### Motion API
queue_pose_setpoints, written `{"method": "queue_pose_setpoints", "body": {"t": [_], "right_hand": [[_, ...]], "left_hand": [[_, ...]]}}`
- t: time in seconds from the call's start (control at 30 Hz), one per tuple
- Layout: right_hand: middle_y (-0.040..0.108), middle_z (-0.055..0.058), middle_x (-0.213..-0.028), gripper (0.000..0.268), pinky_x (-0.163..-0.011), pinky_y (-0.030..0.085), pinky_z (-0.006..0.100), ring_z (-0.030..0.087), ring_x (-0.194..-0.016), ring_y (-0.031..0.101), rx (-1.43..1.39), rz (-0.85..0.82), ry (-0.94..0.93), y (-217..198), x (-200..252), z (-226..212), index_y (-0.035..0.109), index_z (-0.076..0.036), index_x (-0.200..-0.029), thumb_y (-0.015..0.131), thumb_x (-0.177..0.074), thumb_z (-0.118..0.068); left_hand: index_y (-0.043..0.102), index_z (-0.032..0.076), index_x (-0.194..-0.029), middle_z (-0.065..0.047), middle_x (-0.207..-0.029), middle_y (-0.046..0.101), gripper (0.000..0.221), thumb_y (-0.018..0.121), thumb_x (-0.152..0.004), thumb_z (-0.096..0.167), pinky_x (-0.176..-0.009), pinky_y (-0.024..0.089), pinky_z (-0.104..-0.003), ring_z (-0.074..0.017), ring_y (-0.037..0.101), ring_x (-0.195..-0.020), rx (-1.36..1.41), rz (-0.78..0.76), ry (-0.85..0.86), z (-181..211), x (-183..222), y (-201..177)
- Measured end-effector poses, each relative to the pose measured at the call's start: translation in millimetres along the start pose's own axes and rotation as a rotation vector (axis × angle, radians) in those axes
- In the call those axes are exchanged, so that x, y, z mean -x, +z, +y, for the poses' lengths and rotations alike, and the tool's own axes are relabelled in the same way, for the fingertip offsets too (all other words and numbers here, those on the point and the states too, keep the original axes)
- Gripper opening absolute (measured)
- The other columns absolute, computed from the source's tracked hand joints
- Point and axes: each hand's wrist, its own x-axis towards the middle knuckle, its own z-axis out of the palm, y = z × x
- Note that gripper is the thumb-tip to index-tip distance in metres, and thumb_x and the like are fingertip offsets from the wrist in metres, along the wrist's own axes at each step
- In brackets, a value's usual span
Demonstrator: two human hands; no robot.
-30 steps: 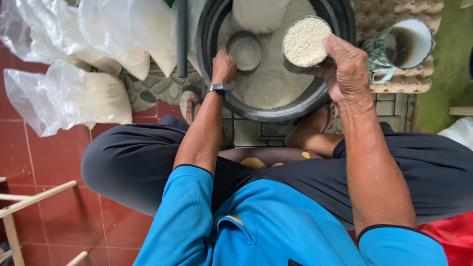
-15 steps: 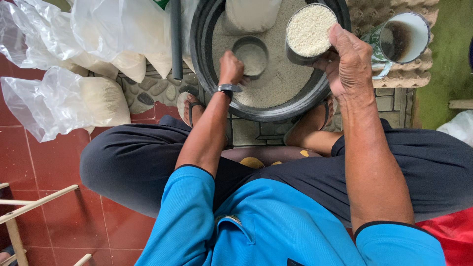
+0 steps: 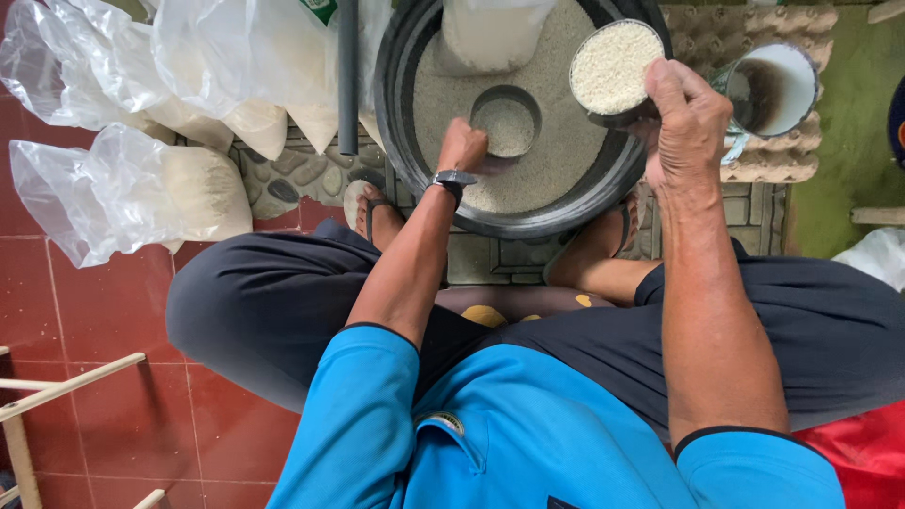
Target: The person measures rice from bags into a large bucket using various mugs and containers, occasionally pouring rice directly from a large plastic bag.
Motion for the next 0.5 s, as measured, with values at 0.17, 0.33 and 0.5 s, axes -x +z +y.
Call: {"method": "queue_pose_setpoints", "body": {"t": [0.17, 0.33, 0.5], "right_hand": [[0.035, -0.009, -0.075, 0.047, -0.065, 0.023, 0.021, 0.004, -0.074, 0.032, 0.138, -0.087, -0.298, -3.1, -2.9, 1.5, 0.044, -0.017, -0.073, 0.074, -0.108, -0.021], [0.032, -0.008, -0.074, 0.050, -0.064, 0.024, 0.023, 0.005, -0.073, 0.030, 0.134, -0.090, -0.342, 3.9, 0.2, -3.2, 0.041, -0.017, -0.072, 0.077, -0.108, -0.019], [0.029, -0.008, -0.075, 0.054, -0.065, 0.026, 0.019, 0.003, -0.073, 0.030, 0.121, -0.132, -0.363, 9.4, -0.4, -2.3, 0.037, -0.018, -0.074, 0.079, -0.108, -0.016]], "left_hand": [[0.025, -0.003, -0.161, -0.016, -0.075, 0.073, 0.061, 0.045, -0.105, 0.006, -0.044, 0.060, -0.025, -0.0197, 0.067, -0.053, -0.378, 0.139, 0.032, 12.9, 1.3, -16.3], [0.058, -0.003, -0.126, -0.010, -0.075, 0.072, 0.026, 0.042, -0.110, 0.010, -0.037, 0.062, -0.015, -0.0130, 0.074, -0.052, -0.565, 0.231, 0.213, 75.8, 38.1, -43.6], [0.064, 0.009, -0.097, -0.002, -0.072, 0.069, 0.022, 0.052, -0.112, 0.019, -0.041, 0.058, -0.016, -0.0071, 0.072, -0.055, -0.825, 0.242, 0.342, 140.0, 68.8, -96.7]]}}
